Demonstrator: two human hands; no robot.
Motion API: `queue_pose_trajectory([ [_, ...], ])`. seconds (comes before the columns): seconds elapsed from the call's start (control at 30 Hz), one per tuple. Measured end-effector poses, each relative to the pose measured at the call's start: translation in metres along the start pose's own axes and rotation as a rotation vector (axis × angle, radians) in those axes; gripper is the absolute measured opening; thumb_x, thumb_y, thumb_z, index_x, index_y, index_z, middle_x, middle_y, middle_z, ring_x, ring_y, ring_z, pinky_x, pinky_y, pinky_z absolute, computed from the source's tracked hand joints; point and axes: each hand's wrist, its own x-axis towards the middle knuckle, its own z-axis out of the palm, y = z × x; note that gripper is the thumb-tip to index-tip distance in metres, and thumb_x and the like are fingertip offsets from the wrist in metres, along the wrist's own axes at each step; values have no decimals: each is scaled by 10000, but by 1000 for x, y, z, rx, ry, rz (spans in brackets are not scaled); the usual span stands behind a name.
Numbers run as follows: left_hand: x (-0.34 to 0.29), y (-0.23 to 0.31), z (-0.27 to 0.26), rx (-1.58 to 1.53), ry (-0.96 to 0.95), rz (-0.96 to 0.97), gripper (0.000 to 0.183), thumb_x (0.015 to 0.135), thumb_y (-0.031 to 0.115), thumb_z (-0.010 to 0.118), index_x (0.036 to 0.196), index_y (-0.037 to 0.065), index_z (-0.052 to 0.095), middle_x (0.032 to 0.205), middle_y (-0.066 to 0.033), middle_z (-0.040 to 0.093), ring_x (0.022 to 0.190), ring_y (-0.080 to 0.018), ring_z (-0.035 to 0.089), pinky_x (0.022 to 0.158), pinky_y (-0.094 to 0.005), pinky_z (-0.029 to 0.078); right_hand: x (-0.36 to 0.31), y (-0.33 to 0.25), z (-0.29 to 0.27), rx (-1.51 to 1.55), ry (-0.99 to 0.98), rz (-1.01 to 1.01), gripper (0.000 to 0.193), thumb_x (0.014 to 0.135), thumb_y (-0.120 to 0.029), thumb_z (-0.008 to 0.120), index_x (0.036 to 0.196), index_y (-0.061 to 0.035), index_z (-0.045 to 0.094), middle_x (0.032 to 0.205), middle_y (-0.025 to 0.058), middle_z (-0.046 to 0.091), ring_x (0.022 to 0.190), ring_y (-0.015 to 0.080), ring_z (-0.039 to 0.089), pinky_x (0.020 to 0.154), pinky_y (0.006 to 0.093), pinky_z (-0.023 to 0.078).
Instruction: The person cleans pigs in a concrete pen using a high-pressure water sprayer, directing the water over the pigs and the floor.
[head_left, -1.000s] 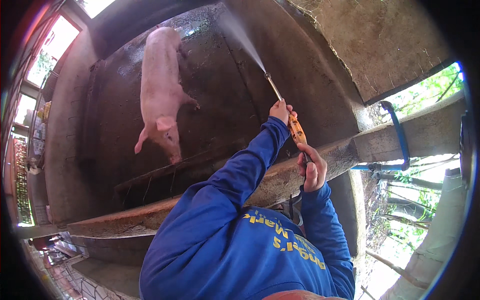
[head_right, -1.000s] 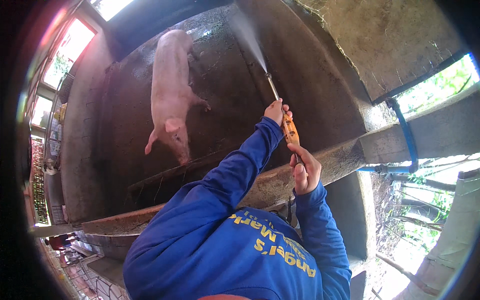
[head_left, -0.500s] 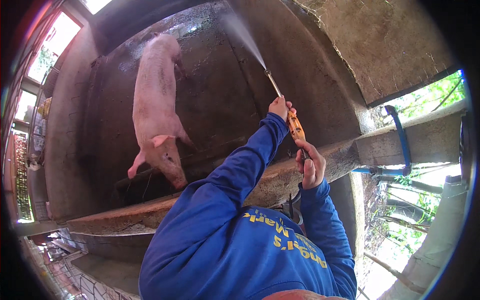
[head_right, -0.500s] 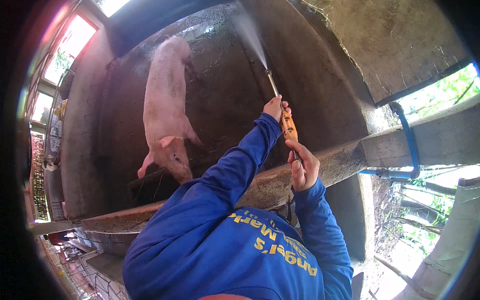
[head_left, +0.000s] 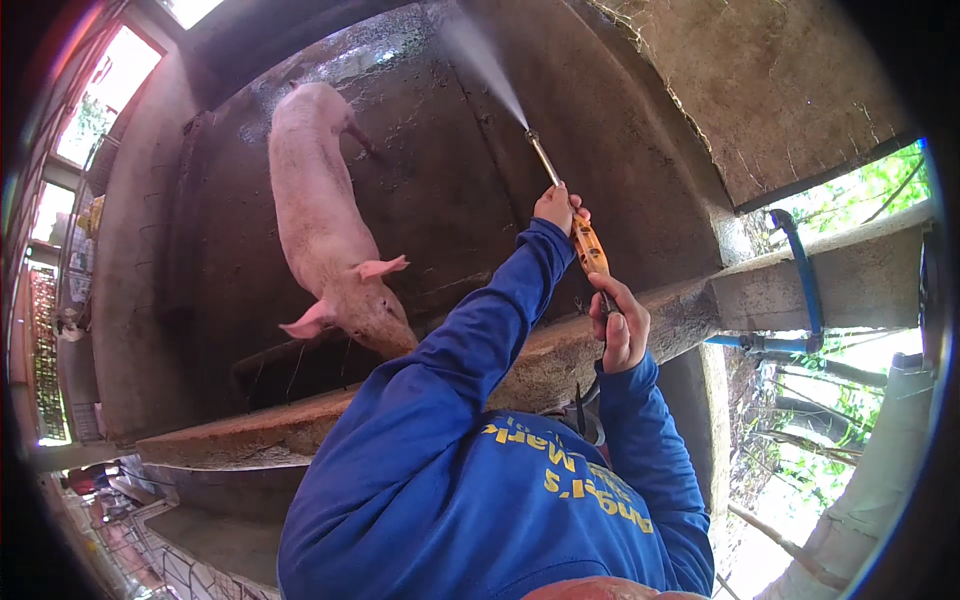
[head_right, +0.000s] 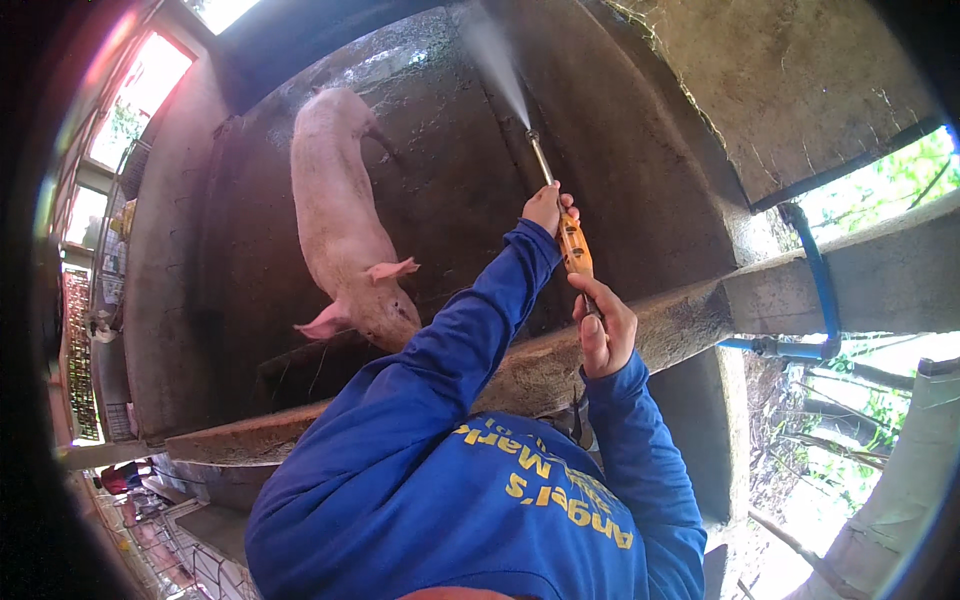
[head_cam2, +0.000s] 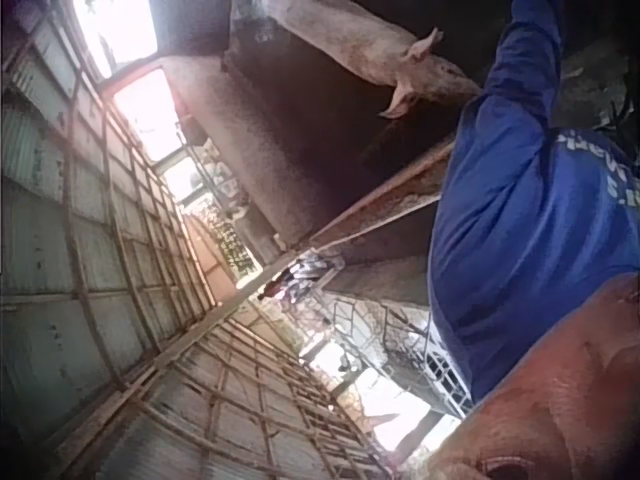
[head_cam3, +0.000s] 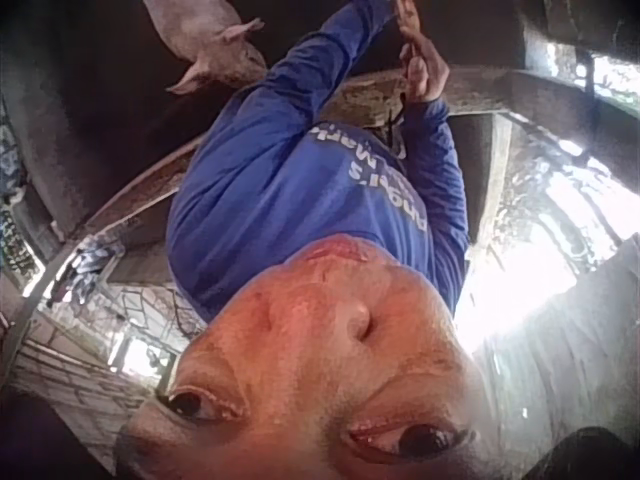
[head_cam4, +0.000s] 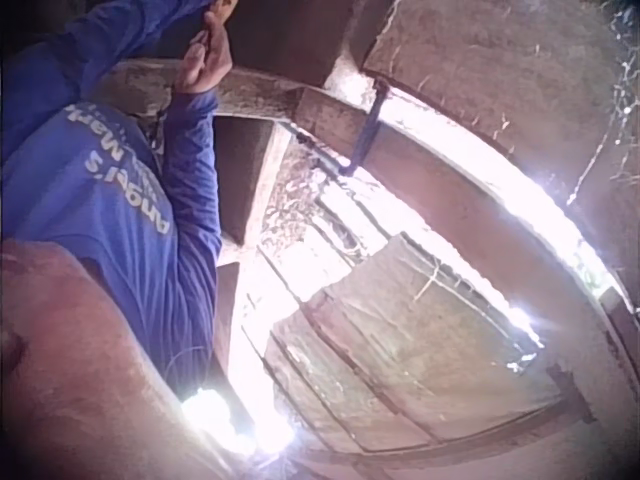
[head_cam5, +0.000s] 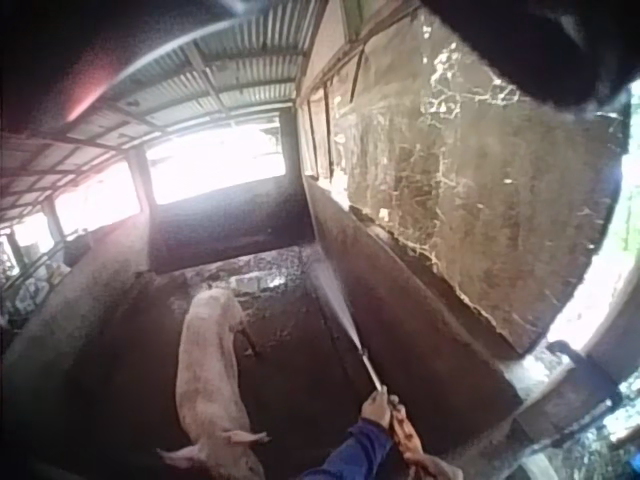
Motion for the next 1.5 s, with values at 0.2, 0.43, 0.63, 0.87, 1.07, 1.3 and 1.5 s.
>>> queue_pose_trajectory([
  [0.2,5,-2,0,-17,-18,-16,91,867,192,380,928,128,400,610,-16,450,459,-156,454,431,-316,396,0,5,-1,-20,20,-26,666,773,-575,403,1027,28,523,673,33,489,586,91,444,529,216,358],
  [0.43,5,1,-3,-33,-8,9,90,867,207,388,926,139,398,610,-12,453,458,-150,454,433,-317,398,5,10,-3,-4,-10,-32,642,783,-550,402,1027,31,523,670,34,488,583,92,442,528,220,358],
  [0.63,9,4,-7,-8,-25,-8,112,865,217,392,952,147,396,611,-9,454,462,-145,455,436,-313,406,6,12,1,5,-26,-41,633,784,-539,409,1029,35,521,669,33,487,582,91,442,528,216,356],
  [0.87,16,-6,-7,-50,34,-57,109,872,196,374,819,103,393,576,-34,446,426,-174,446,395,-324,399,9,5,-1,10,-4,-15,520,806,-433,442,1035,27,522,638,29,483,570,77,436,520,214,357],
  [1.07,41,-49,-30,-41,-10,-300,90,844,122,345,814,52,394,599,-65,450,520,-206,479,477,-339,440,27,-13,-1,-108,44,221,321,835,-260,446,982,0,562,547,-4,459,501,64,420,482,208,350],
  [1.3,36,-76,-47,-161,138,-488,100,849,112,341,880,31,392,683,-82,476,597,-228,521,566,-388,492,30,-5,-8,-87,-13,345,434,867,-380,351,1009,-20,549,574,-21,443,429,14,348,377,160,272],
  [1.5,52,-58,-50,6,147,-248,250,822,145,321,641,49,464,568,-90,492,530,-212,488,511,-332,428,21,15,4,-61,4,168,398,841,-322,408,1007,9,554,545,-28,433,481,37,382,440,193,305],
])
